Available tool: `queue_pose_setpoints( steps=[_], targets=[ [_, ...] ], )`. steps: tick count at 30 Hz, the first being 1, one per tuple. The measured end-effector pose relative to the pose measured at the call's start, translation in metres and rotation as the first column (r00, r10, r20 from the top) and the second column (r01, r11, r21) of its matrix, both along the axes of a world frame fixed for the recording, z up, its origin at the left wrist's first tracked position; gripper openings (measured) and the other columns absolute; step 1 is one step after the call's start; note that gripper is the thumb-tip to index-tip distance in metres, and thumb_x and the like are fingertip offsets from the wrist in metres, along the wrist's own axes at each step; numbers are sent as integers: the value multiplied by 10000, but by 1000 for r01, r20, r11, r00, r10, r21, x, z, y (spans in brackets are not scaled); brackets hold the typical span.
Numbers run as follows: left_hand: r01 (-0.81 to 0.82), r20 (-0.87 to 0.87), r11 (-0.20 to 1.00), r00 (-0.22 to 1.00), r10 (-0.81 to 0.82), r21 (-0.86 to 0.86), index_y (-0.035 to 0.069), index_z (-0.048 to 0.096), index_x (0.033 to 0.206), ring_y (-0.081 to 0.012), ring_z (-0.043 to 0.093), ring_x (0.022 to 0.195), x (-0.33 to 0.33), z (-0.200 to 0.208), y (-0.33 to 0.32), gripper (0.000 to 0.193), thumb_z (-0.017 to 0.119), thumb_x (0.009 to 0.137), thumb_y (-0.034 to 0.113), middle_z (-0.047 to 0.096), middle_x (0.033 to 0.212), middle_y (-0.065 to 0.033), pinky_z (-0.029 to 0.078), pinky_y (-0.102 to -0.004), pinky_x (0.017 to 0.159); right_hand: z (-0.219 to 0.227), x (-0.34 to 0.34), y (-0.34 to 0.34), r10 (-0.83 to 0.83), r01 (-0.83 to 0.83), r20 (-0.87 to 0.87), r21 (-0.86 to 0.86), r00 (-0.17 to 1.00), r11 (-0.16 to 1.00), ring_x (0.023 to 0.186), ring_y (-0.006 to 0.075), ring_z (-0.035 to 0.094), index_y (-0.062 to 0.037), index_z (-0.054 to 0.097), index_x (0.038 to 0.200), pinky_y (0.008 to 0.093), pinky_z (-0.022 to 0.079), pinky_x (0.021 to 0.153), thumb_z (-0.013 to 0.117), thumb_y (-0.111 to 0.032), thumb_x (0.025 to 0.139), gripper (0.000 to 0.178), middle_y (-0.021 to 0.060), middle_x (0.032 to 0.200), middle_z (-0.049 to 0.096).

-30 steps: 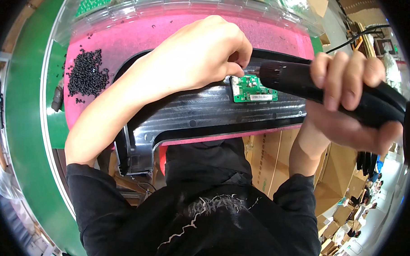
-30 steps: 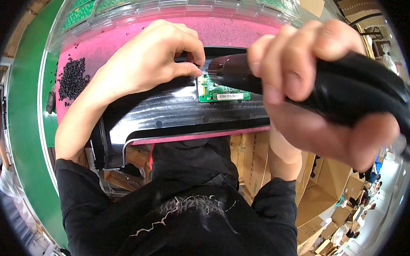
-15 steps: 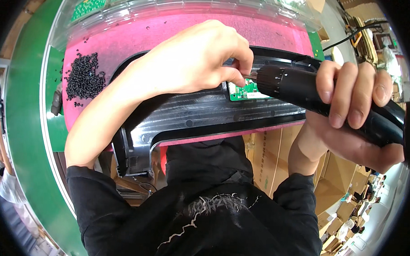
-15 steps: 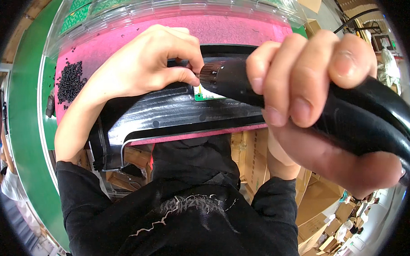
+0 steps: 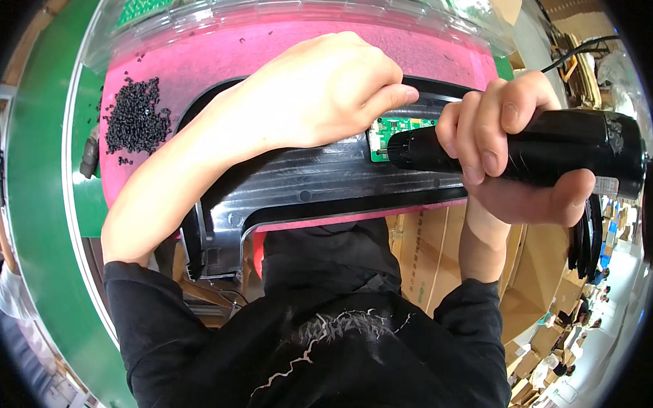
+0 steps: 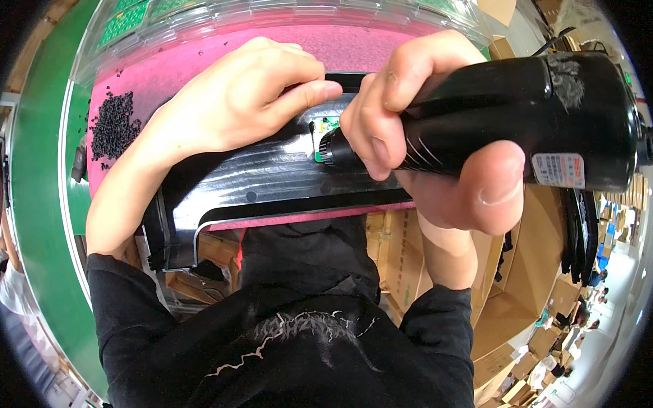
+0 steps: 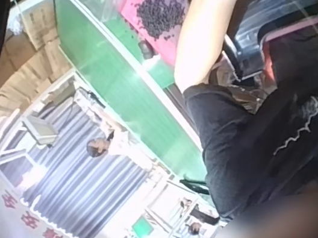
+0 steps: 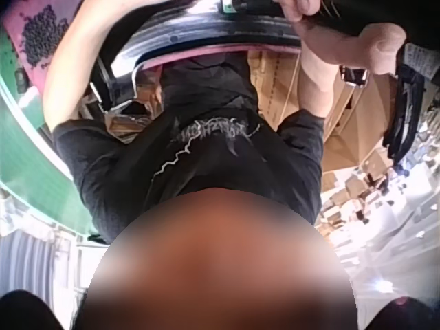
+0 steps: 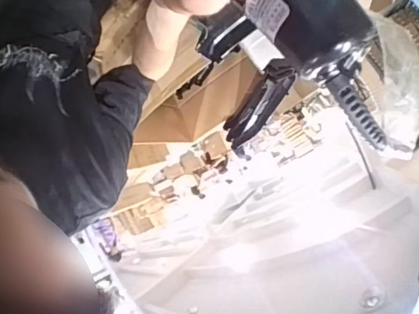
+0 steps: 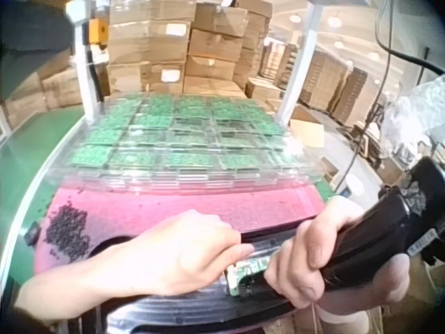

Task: Assembling circuit boards into plastic housings using an electric screwdriver.

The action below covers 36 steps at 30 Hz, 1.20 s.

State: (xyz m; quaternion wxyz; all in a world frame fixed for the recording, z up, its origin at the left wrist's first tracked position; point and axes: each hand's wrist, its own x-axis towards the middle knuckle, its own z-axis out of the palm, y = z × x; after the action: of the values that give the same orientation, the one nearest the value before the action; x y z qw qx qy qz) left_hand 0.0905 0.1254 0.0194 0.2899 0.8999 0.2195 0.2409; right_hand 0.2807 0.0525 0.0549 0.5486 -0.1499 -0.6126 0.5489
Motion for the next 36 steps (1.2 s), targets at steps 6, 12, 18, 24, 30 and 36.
queue_pose_setpoints(
  steps=[6, 12, 18, 24, 30, 36],
  targets=[
    [-9, 112, 994, 994, -4, 113, -33, 571, 850, -383, 575, 771, 0, -4, 1, 214, 612, 897, 171, 580, 760, -171, 452, -441, 706, 8, -7, -4, 0, 0, 53, -1, 999, 1000, 507, 67, 464, -76, 479, 982, 237, 368, 544, 669, -668, 762, 660, -27, 683, 518],
    [48, 96, 995, 994, -56, 85, -12, 549, 874, -361, 568, 823, -2, -5, 1, 184, 640, 855, 146, 565, 813, -165, 451, -433, 746, 10, -3, 1, 26, -32, 109, 52, 994, 998, 516, 69, 491, -85, 463, 985, 247, 401, 559, 675, -667, 757, 660, -34, 685, 527],
    [61, 21, 994, 998, -63, 95, 1, 557, 882, -333, 573, 846, -4, 1, 1, 179, 674, 798, 107, 578, 832, -132, 450, -424, 785, 12, -8, -4, -16, 12, 109, 40, 994, 999, 511, 70, 502, -85, 462, 968, 242, 403, 540, 717, -655, 735, 667, -30, 681, 534],
    [53, 40, 996, 998, -56, 77, 7, 597, 892, -329, 593, 897, -5, -4, -1, 145, 664, 799, 94, 618, 876, -129, 462, -416, 815, 3, -20, -1, 19, -19, 26, -1, 999, 1000, 510, 69, 496, -81, 464, 936, 212, 358, 479, 784, -624, 694, 675, -33, 661, 521],
    [27, 15, 996, 999, -28, 89, 23, 624, 883, -310, 593, 904, -5, 0, -4, 133, 676, 788, 100, 628, 864, -105, 462, -413, 814, 7, -25, -12, -111, 118, 80, -86, 991, 989, 521, 76, 488, -61, 495, 977, 231, 368, 525, 794, -616, 684, 696, -26, 677, 530],
    [110, 63, 983, 991, -121, 147, 39, 618, 831, -280, 570, 845, -7, -8, 0, 168, 731, 740, 123, 598, 804, -68, 453, -388, 778, 22, -6, -12, -48, 38, 72, 131, 996, 991, 522, 75, 516, -83, 501, 1006, 235, 397, 550, 692, -687, 739, 687, -51, 695, 543]
  ],
)
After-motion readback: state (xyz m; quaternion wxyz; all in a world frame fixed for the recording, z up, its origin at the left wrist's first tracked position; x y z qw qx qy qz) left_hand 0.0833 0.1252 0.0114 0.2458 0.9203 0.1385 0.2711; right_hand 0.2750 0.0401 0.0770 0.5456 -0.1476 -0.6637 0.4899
